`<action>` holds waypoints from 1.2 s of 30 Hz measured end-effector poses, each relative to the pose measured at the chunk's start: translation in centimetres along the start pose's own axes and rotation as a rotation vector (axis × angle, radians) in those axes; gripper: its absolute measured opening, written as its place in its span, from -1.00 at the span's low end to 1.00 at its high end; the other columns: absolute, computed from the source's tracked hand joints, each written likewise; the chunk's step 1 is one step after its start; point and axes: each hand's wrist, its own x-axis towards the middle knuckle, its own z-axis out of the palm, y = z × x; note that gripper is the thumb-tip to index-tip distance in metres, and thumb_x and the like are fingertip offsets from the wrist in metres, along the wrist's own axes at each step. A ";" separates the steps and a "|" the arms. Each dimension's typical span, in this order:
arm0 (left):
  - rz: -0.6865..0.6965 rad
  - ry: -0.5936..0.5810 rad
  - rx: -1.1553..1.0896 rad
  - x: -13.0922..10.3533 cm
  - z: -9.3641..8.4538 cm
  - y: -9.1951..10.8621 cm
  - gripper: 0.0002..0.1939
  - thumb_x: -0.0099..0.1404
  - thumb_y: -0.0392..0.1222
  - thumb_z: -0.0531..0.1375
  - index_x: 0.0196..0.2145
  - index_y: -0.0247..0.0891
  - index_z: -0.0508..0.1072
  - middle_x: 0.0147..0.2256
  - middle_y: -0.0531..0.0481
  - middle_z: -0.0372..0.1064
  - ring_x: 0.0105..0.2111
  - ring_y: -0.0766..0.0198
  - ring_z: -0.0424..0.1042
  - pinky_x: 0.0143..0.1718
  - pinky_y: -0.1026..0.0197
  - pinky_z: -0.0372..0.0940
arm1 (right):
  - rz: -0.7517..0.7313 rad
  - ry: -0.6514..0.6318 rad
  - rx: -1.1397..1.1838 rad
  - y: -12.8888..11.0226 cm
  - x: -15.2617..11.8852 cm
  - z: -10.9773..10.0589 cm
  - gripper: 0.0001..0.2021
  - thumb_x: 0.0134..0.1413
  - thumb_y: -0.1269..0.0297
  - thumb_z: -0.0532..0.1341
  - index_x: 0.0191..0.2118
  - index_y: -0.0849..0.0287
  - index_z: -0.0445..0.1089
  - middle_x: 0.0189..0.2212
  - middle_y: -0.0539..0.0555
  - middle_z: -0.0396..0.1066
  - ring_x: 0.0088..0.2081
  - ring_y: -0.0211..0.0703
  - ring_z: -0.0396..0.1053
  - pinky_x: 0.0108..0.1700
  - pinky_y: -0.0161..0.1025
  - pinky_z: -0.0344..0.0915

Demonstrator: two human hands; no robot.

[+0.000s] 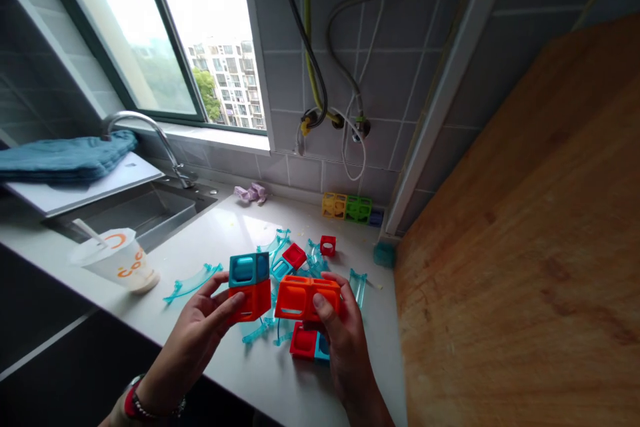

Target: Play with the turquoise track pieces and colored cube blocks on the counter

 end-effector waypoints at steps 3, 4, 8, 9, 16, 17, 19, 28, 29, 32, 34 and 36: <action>0.023 -0.047 0.036 -0.1 0.0 -0.2 -0.59 0.15 -0.23 0.48 -0.09 -0.26 0.44 -0.16 -0.24 0.64 -0.18 -0.09 0.65 -0.19 0.04 0.55 | 0.010 -0.037 -0.039 0.3 -0.4 0.6 -0.52 0.08 0.10 0.44 0.08 0.08 0.37 -0.19 0.04 0.54 -0.23 -0.11 0.53 -0.23 -0.27 0.50; 0.026 -0.055 0.034 -0.2 0.1 -0.3 -0.58 0.14 -0.25 0.48 -0.10 -0.26 0.45 -0.16 -0.24 0.64 -0.17 -0.09 0.65 -0.18 0.03 0.55 | 0.010 -0.039 -0.048 0.3 -0.6 0.7 -0.52 0.08 0.12 0.45 0.08 0.08 0.37 -0.18 0.04 0.54 -0.22 -0.12 0.53 -0.20 -0.27 0.49; 0.010 -0.055 -0.021 -0.5 0.2 -0.5 -0.55 0.04 -0.35 0.51 -0.13 -0.26 0.48 -0.18 -0.22 0.64 -0.18 -0.11 0.65 -0.18 0.02 0.56 | 0.014 -0.033 -0.074 0.7 -0.6 0.8 -0.50 0.08 0.12 0.44 0.11 0.06 0.37 -0.15 0.03 0.55 -0.21 -0.14 0.53 -0.17 -0.26 0.49; 0.006 -0.062 -0.028 -0.5 0.2 -0.5 -0.56 0.05 -0.36 0.51 -0.14 -0.26 0.48 -0.18 -0.22 0.64 -0.19 -0.11 0.65 -0.18 0.01 0.56 | 0.011 -0.021 -0.069 0.9 -0.6 0.7 -0.49 0.07 0.12 0.44 0.11 0.05 0.37 -0.15 0.03 0.55 -0.21 -0.14 0.54 -0.17 -0.26 0.50; 0.032 -0.136 0.024 -0.8 -0.7 -1.5 -0.58 0.16 -0.34 0.45 -0.08 -0.21 0.42 -0.15 -0.21 0.63 -0.20 -0.04 0.65 -0.17 0.03 0.56 | 0.012 0.006 -0.061 1.9 -0.2 0.5 -0.51 0.11 0.10 0.42 0.12 0.07 0.36 -0.16 0.04 0.56 -0.25 -0.15 0.54 -0.26 -0.31 0.50; 0.028 -0.137 0.030 -0.8 -0.8 -1.6 -0.57 0.16 -0.34 0.45 -0.07 -0.21 0.41 -0.15 -0.21 0.63 -0.21 -0.03 0.65 -0.18 0.05 0.55 | 0.016 -0.001 -0.062 1.8 -0.2 0.5 -0.51 0.13 0.10 0.41 0.13 0.07 0.35 -0.15 0.04 0.56 -0.23 -0.13 0.55 -0.25 -0.30 0.51; 0.022 -0.140 0.045 -0.9 -1.0 -1.7 -0.55 0.15 -0.34 0.45 -0.06 -0.21 0.41 -0.16 -0.22 0.63 -0.23 -0.02 0.65 -0.20 0.08 0.55 | 0.021 -0.004 -0.064 1.7 -0.3 0.6 -0.50 0.14 0.10 0.40 0.15 0.07 0.34 -0.14 0.05 0.56 -0.20 -0.11 0.56 -0.22 -0.28 0.52; 0.035 -0.212 0.043 -1.5 -1.0 -1.6 -0.53 0.18 -0.35 0.43 -0.01 -0.20 0.39 -0.17 -0.24 0.62 -0.16 -0.07 0.64 -0.14 0.04 0.52 | 0.039 -0.012 -0.078 1.5 -0.5 0.6 -0.34 0.17 0.08 0.38 0.32 0.08 0.21 -0.12 0.09 0.58 -0.21 -0.08 0.59 -0.23 -0.23 0.55; 0.037 -0.213 0.033 -1.5 -0.9 -1.6 -0.53 0.17 -0.36 0.44 -0.01 -0.20 0.40 -0.18 -0.23 0.63 -0.15 -0.07 0.64 -0.14 0.05 0.52 | 0.035 -0.010 -0.083 1.6 -0.4 0.6 -0.33 0.18 0.08 0.38 0.33 0.09 0.20 -0.11 0.10 0.58 -0.20 -0.08 0.59 -0.21 -0.22 0.55; 0.036 -0.221 0.004 -1.6 -0.8 -1.6 -0.52 0.18 -0.35 0.44 -0.01 -0.20 0.37 -0.18 -0.23 0.63 -0.14 -0.05 0.64 -0.14 0.10 0.51 | 0.027 -0.003 -0.095 1.7 -0.3 0.6 -0.32 0.18 0.08 0.38 0.34 0.11 0.20 -0.09 0.11 0.58 -0.15 -0.05 0.59 -0.13 -0.19 0.56; 0.023 -0.249 0.002 -1.6 -0.9 -1.7 -0.50 0.20 -0.32 0.44 0.01 -0.20 0.33 -0.15 -0.22 0.63 -0.13 -0.02 0.64 -0.13 0.12 0.50 | 0.016 0.001 -0.093 1.9 -0.2 0.5 -0.30 0.16 0.06 0.39 0.34 0.12 0.20 -0.10 0.11 0.59 -0.17 -0.04 0.60 -0.14 -0.17 0.56; 0.014 -0.281 0.026 -1.5 -1.0 -1.7 -0.49 0.23 -0.29 0.42 0.03 -0.20 0.27 -0.11 -0.21 0.63 -0.12 0.02 0.64 -0.11 0.12 0.49 | 0.007 0.001 -0.086 2.1 -0.1 0.4 -0.28 0.15 0.06 0.39 0.35 0.13 0.20 -0.10 0.12 0.59 -0.18 -0.03 0.60 -0.16 -0.17 0.57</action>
